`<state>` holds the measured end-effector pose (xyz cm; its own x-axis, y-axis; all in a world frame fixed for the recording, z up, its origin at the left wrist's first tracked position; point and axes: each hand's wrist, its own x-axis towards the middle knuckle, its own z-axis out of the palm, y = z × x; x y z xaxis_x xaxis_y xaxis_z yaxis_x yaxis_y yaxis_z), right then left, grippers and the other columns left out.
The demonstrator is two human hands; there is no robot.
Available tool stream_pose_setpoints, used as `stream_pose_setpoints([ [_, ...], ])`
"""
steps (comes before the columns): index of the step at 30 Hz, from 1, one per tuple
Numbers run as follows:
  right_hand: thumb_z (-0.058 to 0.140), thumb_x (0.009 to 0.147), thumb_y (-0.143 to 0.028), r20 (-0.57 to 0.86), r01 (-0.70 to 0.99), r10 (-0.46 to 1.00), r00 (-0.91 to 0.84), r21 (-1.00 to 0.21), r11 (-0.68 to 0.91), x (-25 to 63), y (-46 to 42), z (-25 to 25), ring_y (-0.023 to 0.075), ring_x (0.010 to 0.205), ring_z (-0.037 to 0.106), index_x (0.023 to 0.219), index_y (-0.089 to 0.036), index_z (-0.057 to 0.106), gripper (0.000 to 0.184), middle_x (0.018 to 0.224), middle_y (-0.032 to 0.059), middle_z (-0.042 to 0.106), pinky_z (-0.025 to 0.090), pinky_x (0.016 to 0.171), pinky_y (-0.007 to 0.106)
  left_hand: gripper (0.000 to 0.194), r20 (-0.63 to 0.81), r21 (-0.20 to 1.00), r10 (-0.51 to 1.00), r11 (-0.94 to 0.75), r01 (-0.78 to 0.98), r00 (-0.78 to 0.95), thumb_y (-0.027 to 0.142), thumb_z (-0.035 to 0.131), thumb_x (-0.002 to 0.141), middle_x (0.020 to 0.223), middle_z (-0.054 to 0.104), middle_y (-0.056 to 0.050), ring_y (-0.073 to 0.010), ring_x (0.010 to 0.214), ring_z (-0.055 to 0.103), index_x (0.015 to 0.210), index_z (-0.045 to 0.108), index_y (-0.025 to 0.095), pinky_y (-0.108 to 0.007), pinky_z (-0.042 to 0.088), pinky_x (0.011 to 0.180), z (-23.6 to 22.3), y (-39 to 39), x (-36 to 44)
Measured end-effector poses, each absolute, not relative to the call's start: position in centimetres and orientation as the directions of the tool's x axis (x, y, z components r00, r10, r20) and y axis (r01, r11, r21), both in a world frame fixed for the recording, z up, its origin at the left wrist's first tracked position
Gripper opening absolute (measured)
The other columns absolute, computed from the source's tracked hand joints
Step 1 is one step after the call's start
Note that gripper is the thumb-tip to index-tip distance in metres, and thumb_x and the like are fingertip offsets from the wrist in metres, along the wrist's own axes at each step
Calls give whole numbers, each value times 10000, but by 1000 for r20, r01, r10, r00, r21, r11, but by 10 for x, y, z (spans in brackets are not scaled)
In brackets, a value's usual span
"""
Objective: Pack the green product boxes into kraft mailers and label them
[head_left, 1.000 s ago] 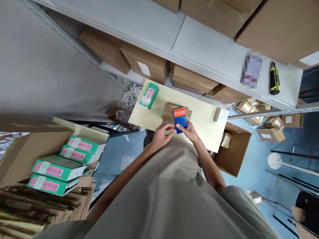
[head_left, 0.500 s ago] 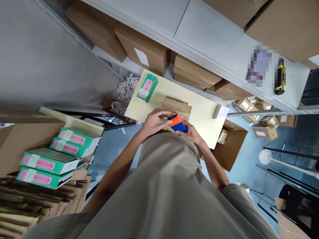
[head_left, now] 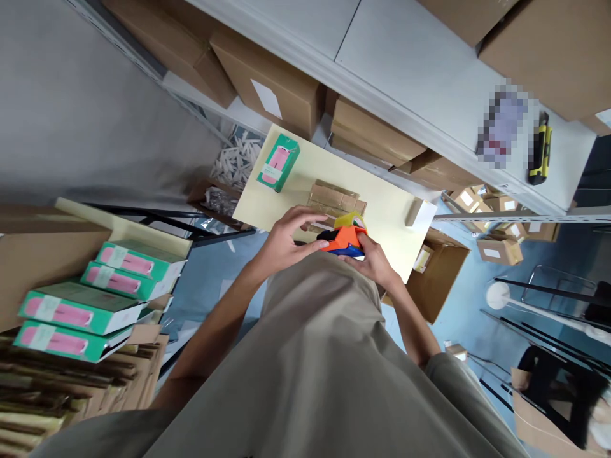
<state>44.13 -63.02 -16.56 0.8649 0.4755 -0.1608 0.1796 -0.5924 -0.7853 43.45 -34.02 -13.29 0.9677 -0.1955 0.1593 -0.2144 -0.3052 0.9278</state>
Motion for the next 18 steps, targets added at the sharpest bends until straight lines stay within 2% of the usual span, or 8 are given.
stream_pose_setpoints([
  [2, 775, 985, -680, -97, 252, 480, 872, -752, -610, 441, -632, -163, 260, 852, 680, 1128, -256, 639, 467, 970, 59, 708, 609, 782, 399, 385, 174, 917, -225, -317, -241, 959, 473, 769, 1053, 1367, 783, -128, -267, 1277, 720, 1370, 776, 256, -400, 638, 1005, -128, -340, 434],
  [5, 736, 1037, -625, 29, 388, 513, 858, -691, -610, 441, -635, -159, 274, 899, 700, 1214, -251, 622, 429, 1011, 73, 720, 626, 807, 416, 276, 213, 888, -273, -348, -302, 938, 442, 710, 1099, 1275, 823, -97, -257, 1239, 741, 1294, 811, 275, -439, 612, 1079, -120, -341, 431],
  [9, 677, 1092, -488, 212, 582, 581, 786, -568, -581, 444, -640, -149, 290, 921, 708, 1322, -232, 585, 357, 1034, 95, 734, 641, 823, 437, 191, 300, 841, -239, -391, -374, 924, 416, 761, 1074, 1168, 850, -66, -229, 1099, 777, 1194, 833, 284, -422, 614, 1015, -111, -343, 424],
  [13, 631, 1098, -375, 358, 695, 598, 717, -434, -573, 446, -639, -137, 297, 900, 709, 1366, -212, 573, 319, 1004, 97, 730, 645, 857, 468, 109, 395, 790, -213, -417, -449, 894, 333, 788, 1058, 1115, 857, -29, -203, 1006, 780, 1158, 825, 311, -402, 618, 952, -100, -343, 418],
  [15, 614, 1090, -328, 414, 725, 595, 689, -386, -571, 446, -639, -132, 300, 906, 713, 1332, -210, 589, 271, 985, 96, 727, 643, 881, 480, 181, 440, 767, -211, -417, -488, 873, 285, 801, 1043, 1137, 851, -22, -202, 1017, 783, 1218, 808, 331, -401, 623, 965, -92, -342, 415],
  [18, 622, 1060, -242, 459, 742, 587, 667, -338, -579, 445, -639, -125, 294, 923, 719, 1260, -232, 624, 200, 987, 95, 741, 629, 941, 484, 412, 442, 759, -210, -431, -488, 872, 255, 818, 1016, 1280, 818, -60, -237, 1145, 779, 1412, 736, 334, -435, 633, 1036, -76, -340, 411],
])
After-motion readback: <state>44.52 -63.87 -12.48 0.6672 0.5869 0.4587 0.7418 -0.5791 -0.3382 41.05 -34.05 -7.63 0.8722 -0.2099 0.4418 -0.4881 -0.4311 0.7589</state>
